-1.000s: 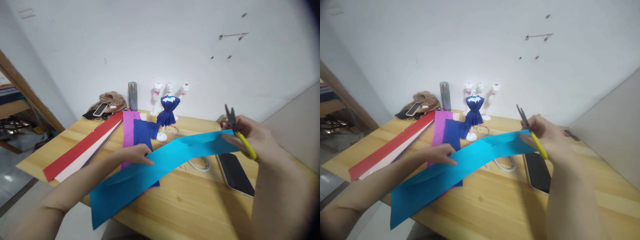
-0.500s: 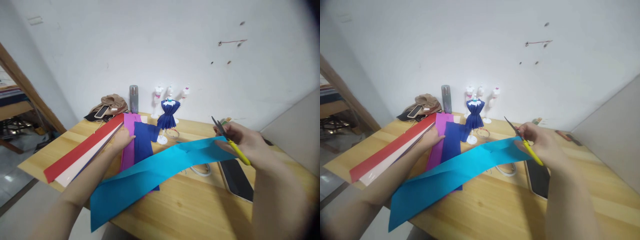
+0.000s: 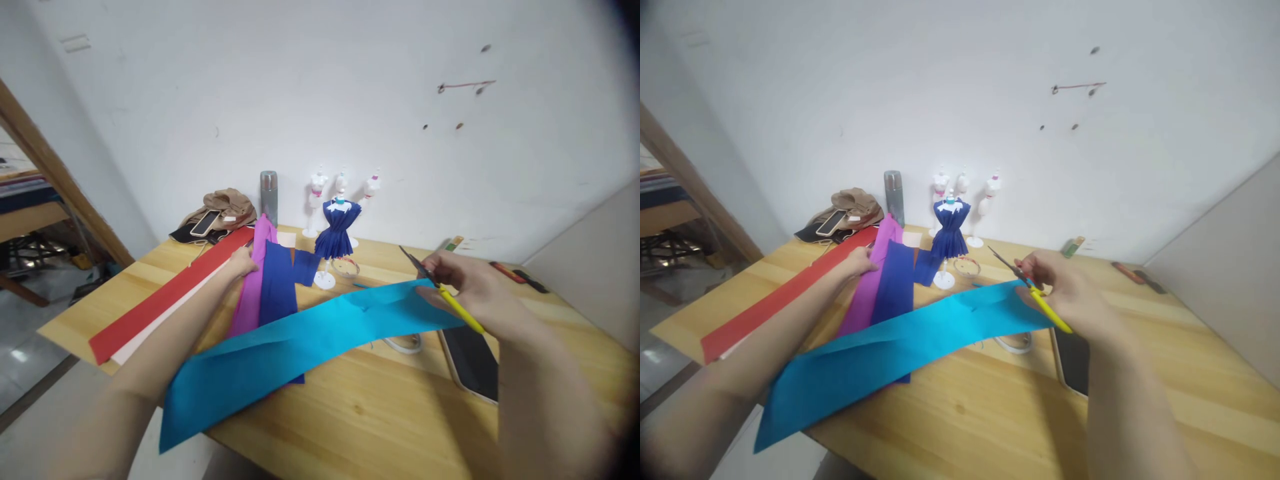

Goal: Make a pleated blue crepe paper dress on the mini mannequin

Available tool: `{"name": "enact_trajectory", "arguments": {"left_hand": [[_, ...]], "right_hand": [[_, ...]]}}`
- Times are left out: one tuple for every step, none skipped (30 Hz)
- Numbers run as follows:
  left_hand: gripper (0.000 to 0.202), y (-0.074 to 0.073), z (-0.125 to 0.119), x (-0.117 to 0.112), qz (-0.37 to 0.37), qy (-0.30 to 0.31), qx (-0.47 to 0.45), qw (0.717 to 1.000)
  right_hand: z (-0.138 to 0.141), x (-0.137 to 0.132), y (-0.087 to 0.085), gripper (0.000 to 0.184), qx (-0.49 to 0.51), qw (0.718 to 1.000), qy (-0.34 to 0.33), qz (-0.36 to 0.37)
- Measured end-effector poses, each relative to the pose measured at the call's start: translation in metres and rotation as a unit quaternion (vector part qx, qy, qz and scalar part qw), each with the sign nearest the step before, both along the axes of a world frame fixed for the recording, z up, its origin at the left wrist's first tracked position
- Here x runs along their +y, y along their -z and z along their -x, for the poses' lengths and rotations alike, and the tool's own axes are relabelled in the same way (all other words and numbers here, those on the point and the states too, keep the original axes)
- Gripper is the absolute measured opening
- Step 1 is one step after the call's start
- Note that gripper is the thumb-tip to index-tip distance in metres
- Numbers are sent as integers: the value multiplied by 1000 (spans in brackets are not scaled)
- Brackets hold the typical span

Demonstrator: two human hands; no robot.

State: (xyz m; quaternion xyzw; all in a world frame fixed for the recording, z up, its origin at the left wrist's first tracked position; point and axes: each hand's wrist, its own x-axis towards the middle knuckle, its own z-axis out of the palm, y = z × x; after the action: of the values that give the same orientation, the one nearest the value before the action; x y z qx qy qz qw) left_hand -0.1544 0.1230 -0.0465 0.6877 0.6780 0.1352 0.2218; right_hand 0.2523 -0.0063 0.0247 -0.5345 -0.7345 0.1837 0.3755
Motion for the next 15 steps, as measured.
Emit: {"name": "enact_trajectory", "arguments": {"left_hand": [[36, -5, 5, 3, 4, -9, 6, 1000], [33, -11, 11, 5, 7, -17, 14, 1000], [31, -18, 17, 7, 7, -23, 21, 999], [30, -25, 24, 8, 9, -24, 28, 999], [30, -33, 32, 9, 13, -21, 35, 999], [31, -40, 40, 9, 18, -17, 40, 999], [32, -47, 49, 10, 26, -16, 45, 999], [33, -52, 58, 10, 33, -11, 47, 998], [33, -57, 66, 10, 42, -3, 47, 998], [33, -59, 74, 10, 54, 5, 49, 997], [32, -60, 82, 9, 66, 11, 56, 996], [30, -58, 89, 9, 70, 5, 66, 995], [29, -55, 94, 8, 68, -5, 76, 995], [28, -50, 99, 8, 62, -17, 84, 994], [27, -45, 102, 7, 52, -29, 91, 994]], "right_hand": [[1, 0, -1, 25, -4, 1000, -5, -6], [3, -1, -1, 25, -9, 1000, -10, -11], [5, -1, -2, 24, -12, 1000, -16, -14], [7, -1, -2, 24, -14, 1000, -22, -14], [9, -1, -1, 23, -16, 999, -29, -11], [11, 0, 0, 21, -18, 999, -38, -7], [12, 0, 2, 20, -21, 999, -48, -3], [13, 1, 4, 18, -27, 998, -56, -1], [14, 3, 5, 16, -37, 998, -60, 0], [15, 4, 7, 14, -47, 997, -61, 1], [16, 5, 9, 13, -55, 997, -60, 4], [17, 6, 10, 12, -58, 997, -58, 9], [18, 6, 10, 12, -57, 997, -57, 15], [18, 7, 10, 12, -52, 997, -57, 21], [19, 7, 10, 12, -47, 997, -58, 24]]}}
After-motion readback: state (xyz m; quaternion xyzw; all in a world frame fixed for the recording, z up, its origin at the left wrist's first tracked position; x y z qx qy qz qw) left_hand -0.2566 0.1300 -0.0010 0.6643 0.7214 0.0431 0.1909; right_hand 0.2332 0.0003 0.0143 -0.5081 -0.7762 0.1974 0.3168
